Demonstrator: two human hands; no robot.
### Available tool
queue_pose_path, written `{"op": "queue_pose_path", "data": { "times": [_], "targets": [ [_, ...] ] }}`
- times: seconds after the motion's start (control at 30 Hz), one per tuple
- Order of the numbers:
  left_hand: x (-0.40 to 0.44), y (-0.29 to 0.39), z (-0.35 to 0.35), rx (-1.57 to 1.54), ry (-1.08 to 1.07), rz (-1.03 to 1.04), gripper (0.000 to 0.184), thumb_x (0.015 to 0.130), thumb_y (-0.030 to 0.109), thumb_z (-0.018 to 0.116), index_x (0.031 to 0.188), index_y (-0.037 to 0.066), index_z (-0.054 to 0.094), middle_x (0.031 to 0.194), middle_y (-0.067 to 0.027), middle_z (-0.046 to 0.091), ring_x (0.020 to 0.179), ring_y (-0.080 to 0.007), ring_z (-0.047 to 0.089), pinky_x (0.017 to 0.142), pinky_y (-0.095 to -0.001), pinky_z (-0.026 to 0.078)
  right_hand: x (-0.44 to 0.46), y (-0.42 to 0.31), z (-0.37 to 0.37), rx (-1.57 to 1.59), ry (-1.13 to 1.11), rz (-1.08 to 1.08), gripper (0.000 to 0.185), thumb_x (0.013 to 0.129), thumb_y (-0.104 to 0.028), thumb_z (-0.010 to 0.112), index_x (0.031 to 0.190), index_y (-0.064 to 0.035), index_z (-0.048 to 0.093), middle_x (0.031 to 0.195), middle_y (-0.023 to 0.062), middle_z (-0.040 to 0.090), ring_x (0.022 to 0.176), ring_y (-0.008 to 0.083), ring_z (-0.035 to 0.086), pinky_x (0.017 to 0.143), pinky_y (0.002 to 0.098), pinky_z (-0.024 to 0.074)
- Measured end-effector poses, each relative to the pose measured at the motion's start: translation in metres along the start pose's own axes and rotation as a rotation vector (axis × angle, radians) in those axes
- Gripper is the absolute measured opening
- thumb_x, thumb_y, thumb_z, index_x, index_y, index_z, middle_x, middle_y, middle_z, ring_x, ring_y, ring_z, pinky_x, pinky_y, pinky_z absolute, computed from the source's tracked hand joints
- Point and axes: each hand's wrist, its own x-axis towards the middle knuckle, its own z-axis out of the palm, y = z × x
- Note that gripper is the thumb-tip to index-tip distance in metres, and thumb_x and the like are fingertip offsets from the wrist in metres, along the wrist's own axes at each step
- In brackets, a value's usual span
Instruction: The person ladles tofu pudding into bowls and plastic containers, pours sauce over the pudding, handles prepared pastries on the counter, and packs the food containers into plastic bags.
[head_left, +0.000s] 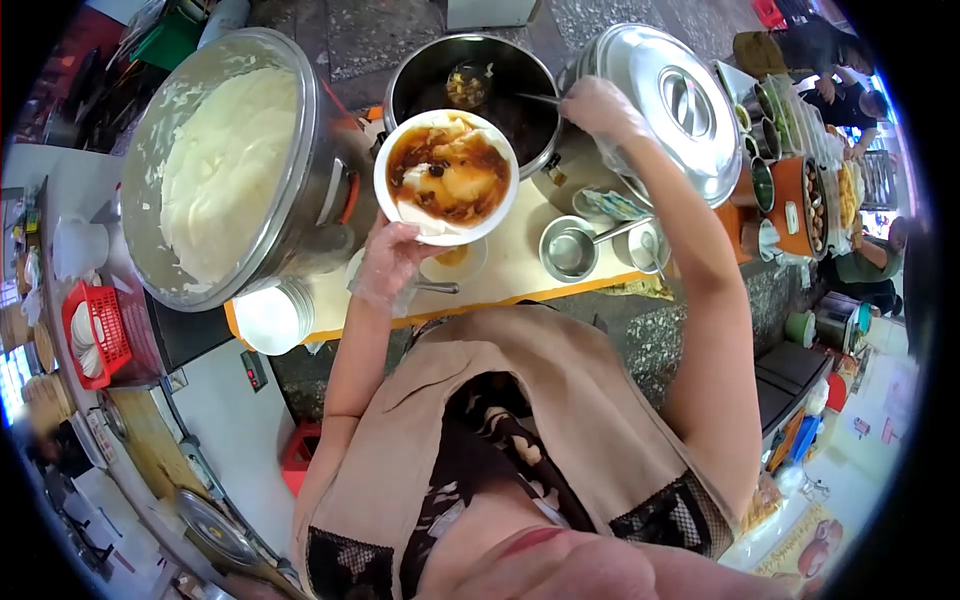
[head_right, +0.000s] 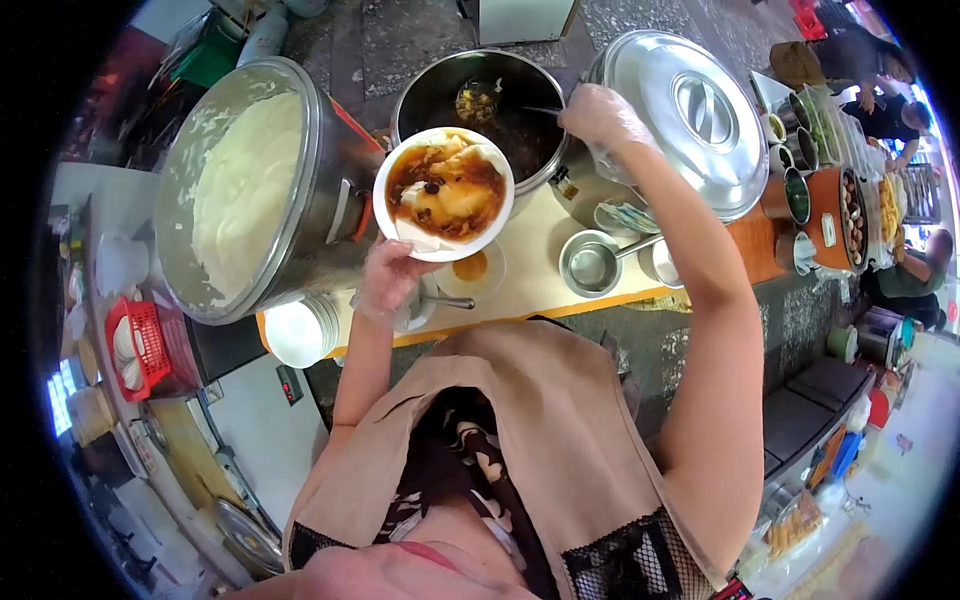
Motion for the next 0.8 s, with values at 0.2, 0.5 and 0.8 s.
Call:
{"op": "queue_pose_path", "data": {
  "times": [0.2, 0.5, 0.8],
  "targets": [
    [0.010, -0.001, -0.007, -0.080, -0.053, 0.000, 0.069, 0.073, 0.003, 0.047, 0.138, 0.004, 0.025, 0.130, -0.0211, 0.045, 0.109, -0.0390, 0.056, 0.083, -0.0504, 0.056, -0.060, -0.001, -0.072, 0.101, 0.077, 0.015, 0.031, 0.079, -0.032, 0.054, 0.094, -0.0090, 0.070, 0.077, 0.0171, 0.065, 0.073, 0.0295, 0.064, 0.073, 0.0386, 0.0492],
    [0.022, -0.001, -0.007, 0.004, -0.027, 0.027, 0.062, 0.075, 0.006, 0.043, 0.135, -0.003, 0.029, 0.129, -0.0235, 0.046, 0.113, -0.0415, 0.052, 0.089, -0.0536, 0.052, -0.166, -0.049, -0.069, -0.218, 0.376, -0.190, 0.026, 0.086, -0.025, 0.055, 0.097, -0.0051, 0.067, 0.075, 0.0165, 0.066, 0.068, 0.0303, 0.065, 0.065, 0.0407, 0.0516],
    [0.002, 0.019, -0.011, 0.022, 0.040, 0.042, 0.067, 0.072, 0.006, 0.047, 0.136, 0.001, 0.029, 0.128, -0.0216, 0.047, 0.110, -0.0388, 0.055, 0.084, -0.0508, 0.055, -0.247, 0.014, 0.038, 0.458, 0.367, -0.113, 0.019, 0.082, -0.013, 0.063, 0.094, 0.0021, 0.064, 0.074, 0.0183, 0.062, 0.066, 0.0284, 0.063, 0.061, 0.0346, 0.0487]
  ]
}}
